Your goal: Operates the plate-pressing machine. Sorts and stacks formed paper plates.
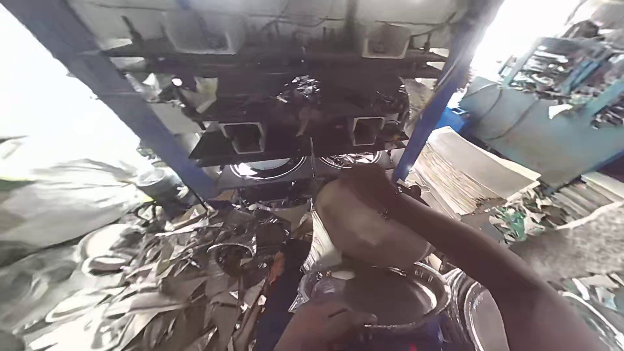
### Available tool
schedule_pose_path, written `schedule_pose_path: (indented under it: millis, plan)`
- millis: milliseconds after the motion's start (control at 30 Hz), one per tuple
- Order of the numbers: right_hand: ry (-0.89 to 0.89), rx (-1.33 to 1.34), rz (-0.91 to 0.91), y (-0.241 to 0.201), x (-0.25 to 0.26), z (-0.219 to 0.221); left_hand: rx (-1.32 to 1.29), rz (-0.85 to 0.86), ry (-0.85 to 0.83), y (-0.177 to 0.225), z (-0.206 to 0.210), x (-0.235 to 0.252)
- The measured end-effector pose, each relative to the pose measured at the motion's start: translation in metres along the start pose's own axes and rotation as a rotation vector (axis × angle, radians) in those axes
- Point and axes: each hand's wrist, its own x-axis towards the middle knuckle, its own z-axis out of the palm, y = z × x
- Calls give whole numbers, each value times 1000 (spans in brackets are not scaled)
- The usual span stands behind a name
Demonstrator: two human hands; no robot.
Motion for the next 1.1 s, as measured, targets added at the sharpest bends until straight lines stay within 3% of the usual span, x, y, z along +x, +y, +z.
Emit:
schedule_pose_path:
  millis: [133,167,200,333,433,500,567,633,700,733,767,800,867,967,1100]
  plan:
    - [428,-27,-113,6,-25,-10,11,-47,129,-5,28,-2]
    - [450,40,-161,6,-32,-14,10,-54,161,-7,32,-1]
    - [425,155,-224,6,-40,-17,19,-62,196,-8,35,1]
    - [-79,423,-511,17,-86,-23,31,-74,388,-11,28,9]
    - [-125,422,-587,19,-123,-20,-24,-17,527,-13,13,11]
    - [31,423,-447,18,-148,-18,12,-4,614,-20,9,11]
    - [203,570,-238,24,-173,-19,52,-101,662,-33,3,13]
    - [434,850,-65,41,-202,-19,-214,-292,626,-35,-12,31]
    - [675,1033,18,68,-238,2,-677,-600,510,-27,-21,55]
    - [786,1130,80,76,-247,13,-855,-535,388,-52,-8,46]
    - [953,1216,291,67,-244,13,-1085,-373,258,-82,16,36]
    - [1072,1258,460,60,-241,8,-1206,-320,155,-94,41,32]
    - [1209,1238,615,62,-254,2,-1265,-423,9,-80,68,36]
    - [1259,1010,751,74,-304,-10,-962,-577,-139,-74,92,42]
    - [1281,602,917,77,-364,-28,11,-735,-213,-98,93,42]
